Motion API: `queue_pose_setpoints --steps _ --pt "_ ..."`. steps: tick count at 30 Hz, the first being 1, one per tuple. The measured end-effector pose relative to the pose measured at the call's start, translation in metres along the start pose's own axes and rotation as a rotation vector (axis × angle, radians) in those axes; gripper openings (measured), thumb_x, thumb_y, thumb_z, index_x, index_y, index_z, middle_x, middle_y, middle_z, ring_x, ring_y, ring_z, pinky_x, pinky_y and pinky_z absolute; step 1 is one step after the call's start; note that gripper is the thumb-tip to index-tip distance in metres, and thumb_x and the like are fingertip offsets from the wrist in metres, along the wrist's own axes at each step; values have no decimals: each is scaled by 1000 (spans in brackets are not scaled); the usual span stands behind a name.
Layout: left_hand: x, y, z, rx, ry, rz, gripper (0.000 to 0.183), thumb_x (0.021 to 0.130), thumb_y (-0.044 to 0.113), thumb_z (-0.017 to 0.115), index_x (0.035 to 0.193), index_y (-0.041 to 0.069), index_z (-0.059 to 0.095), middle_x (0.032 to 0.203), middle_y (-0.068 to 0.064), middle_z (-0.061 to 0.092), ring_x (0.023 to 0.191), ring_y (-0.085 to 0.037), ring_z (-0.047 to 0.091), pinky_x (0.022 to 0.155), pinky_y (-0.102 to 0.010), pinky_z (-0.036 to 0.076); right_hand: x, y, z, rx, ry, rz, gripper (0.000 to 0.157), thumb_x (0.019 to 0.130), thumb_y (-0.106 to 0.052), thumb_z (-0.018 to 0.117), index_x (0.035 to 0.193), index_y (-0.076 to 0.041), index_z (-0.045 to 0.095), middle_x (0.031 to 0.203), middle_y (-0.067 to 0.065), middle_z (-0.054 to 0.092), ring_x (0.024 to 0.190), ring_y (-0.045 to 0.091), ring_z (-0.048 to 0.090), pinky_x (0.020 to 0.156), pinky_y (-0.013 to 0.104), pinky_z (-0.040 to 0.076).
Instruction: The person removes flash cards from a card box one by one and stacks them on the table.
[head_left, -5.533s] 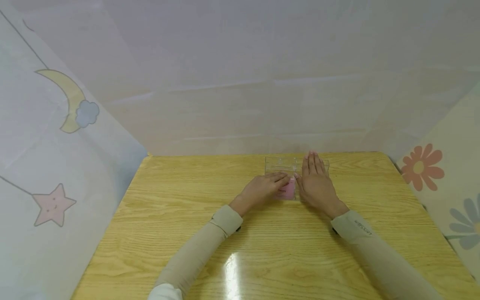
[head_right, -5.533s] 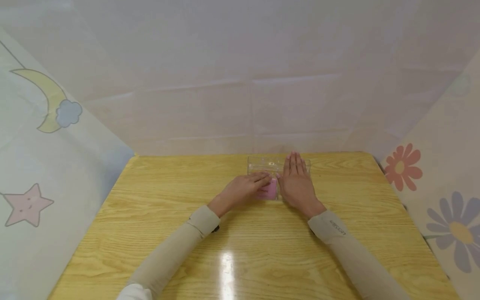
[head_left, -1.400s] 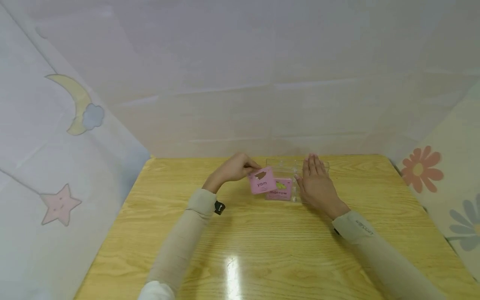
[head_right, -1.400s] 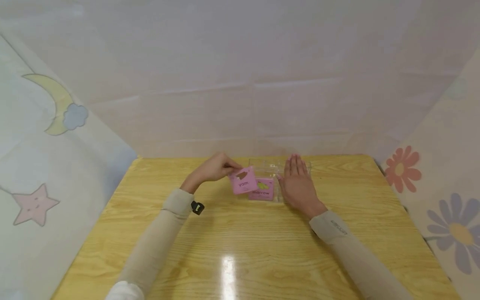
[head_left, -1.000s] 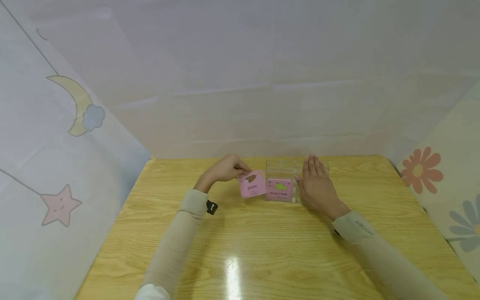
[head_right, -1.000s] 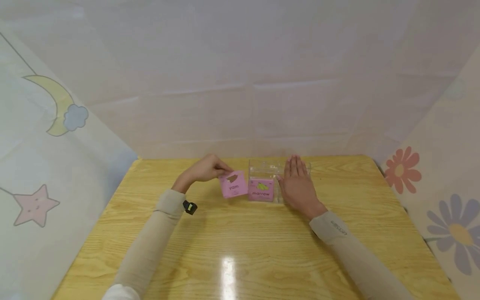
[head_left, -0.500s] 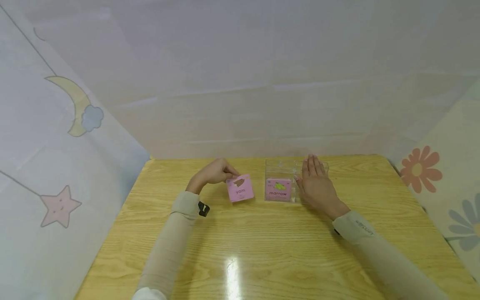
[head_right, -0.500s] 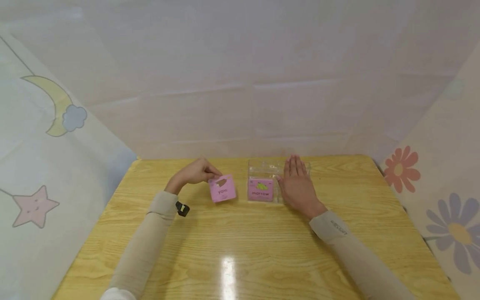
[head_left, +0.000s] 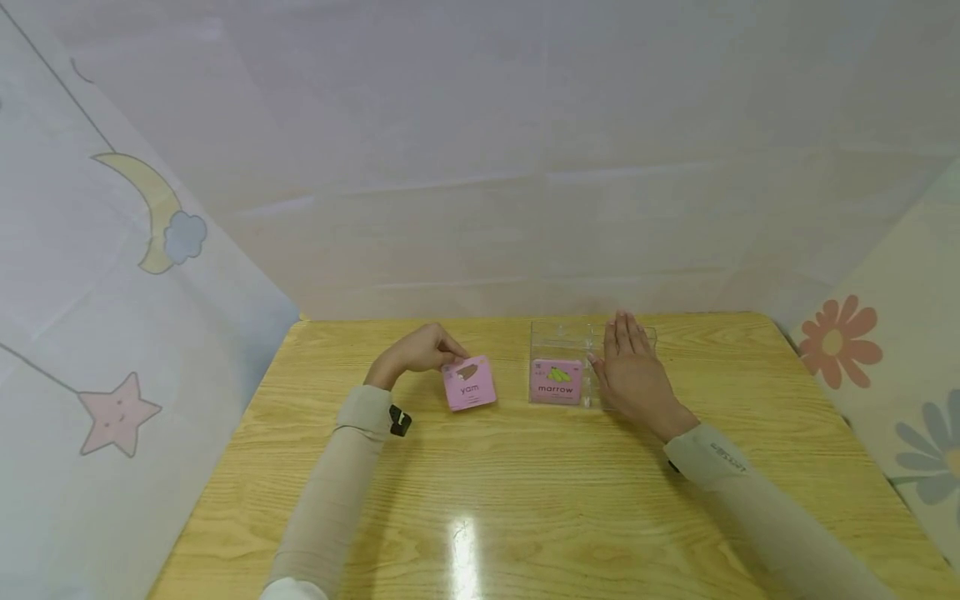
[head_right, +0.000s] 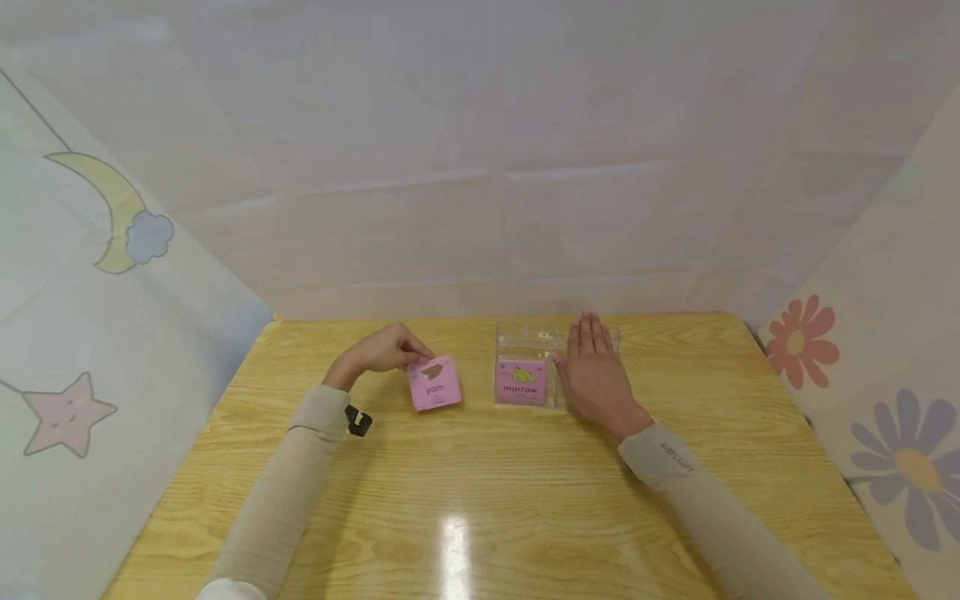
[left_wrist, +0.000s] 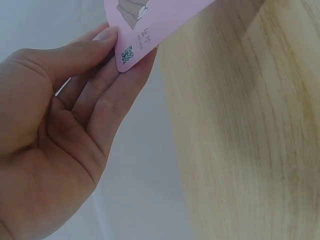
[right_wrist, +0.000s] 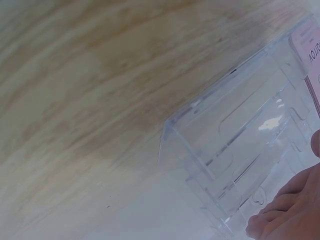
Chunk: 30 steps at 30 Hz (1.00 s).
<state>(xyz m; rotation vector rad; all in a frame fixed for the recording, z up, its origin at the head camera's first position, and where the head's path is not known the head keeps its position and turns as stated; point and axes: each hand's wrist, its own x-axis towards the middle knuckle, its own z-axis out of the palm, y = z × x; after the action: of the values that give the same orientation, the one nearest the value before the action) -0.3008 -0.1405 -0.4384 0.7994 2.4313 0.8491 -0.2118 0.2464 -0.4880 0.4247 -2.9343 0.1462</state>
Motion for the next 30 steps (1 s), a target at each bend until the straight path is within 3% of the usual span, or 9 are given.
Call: queue_pose_setpoints --steps 5,9,15,30 --pt "-1 -5 1 -11 -24 -16 25 104 2 60 121 3 79 132 -17 74 111 -24 76 87 -30 65 0 1 2 -4 11 -6 73 115 -36 36 158 21 17 167 42 11 160 55 10 130 65 17" --pt "1 -10 2 -20 -38 -21 24 104 3 61 119 3 79 130 -17 75 103 -20 77 82 -29 64 0 1 3 -12 5 -6 73 115 -35 37 157 21 17 166 42 11 160 55 11 131 65 17" --pt "2 -12 5 8 -58 -45 24 103 2 62 118 4 80 130 -15 75 105 -18 74 83 -26 62 0 3 5 -24 5 -6 73 115 -35 37 158 21 17 167 42 11 160 55 11 131 65 17" --pt "5 -17 11 42 -54 -59 24 101 2 63 114 6 82 128 -14 76 94 -12 67 76 -20 52 0 1 3 1 2 4 73 114 -35 36 159 20 16 168 41 8 160 55 9 131 65 16"
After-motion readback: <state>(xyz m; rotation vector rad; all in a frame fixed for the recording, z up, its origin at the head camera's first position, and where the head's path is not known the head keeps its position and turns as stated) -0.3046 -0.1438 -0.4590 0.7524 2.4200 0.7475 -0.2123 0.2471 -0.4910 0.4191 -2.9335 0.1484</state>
